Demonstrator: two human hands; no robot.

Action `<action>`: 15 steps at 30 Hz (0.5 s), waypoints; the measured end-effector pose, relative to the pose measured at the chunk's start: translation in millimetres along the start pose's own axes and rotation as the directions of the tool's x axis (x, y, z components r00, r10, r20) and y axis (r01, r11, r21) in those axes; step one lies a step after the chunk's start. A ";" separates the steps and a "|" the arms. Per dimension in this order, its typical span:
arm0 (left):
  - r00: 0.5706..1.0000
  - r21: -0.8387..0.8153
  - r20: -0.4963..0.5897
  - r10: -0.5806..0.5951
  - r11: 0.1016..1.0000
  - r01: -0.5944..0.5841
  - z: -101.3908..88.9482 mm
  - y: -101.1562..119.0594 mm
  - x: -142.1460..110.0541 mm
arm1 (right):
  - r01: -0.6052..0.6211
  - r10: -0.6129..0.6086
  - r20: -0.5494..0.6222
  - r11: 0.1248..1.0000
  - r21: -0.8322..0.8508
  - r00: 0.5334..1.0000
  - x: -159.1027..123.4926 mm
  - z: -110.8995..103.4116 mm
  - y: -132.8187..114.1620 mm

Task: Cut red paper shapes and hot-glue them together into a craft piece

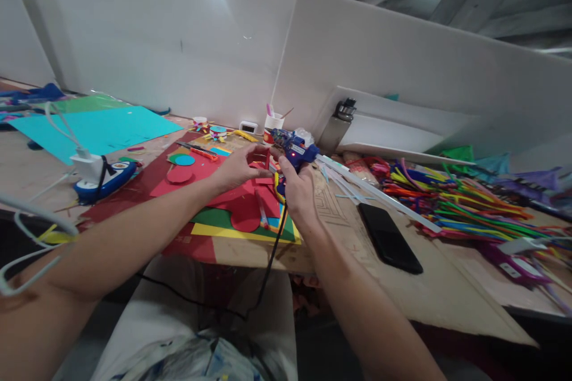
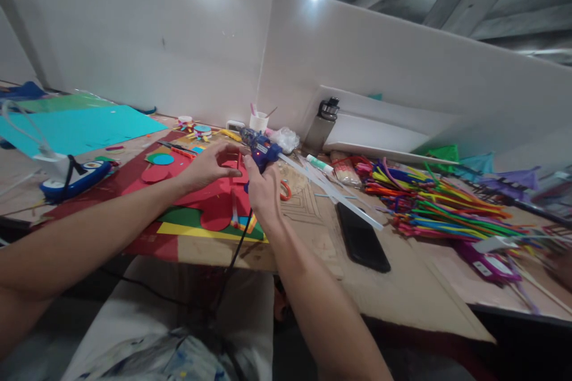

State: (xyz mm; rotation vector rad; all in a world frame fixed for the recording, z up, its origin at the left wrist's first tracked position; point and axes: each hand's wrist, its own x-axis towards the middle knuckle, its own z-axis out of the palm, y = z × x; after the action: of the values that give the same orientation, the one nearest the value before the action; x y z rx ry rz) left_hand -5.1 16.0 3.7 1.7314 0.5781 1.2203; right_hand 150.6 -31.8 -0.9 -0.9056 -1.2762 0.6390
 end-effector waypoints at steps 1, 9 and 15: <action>1.000 0.002 0.003 0.004 1.000 -0.004 -0.1 -0.4 0.1 | -0.017 0.017 -0.010 1.000 0.010 1.000 0.1 0.1 -0.3; 0.993 0.020 -0.106 -0.057 0.998 0.060 0.2 -4.2 1.3 | -0.172 0.178 -0.044 0.978 0.122 0.983 4.2 0.7 -2.2; 0.993 0.029 -0.092 -0.076 0.996 0.079 1.0 -0.2 0.6 | -0.179 0.183 -0.064 0.982 0.058 0.981 7.6 1.0 9.6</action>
State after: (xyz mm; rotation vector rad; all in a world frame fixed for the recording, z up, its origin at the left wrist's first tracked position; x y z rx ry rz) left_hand -3.9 16.1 3.7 1.6713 0.7161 1.2454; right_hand 151.8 -20.3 -5.1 -0.9993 -1.1188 0.7741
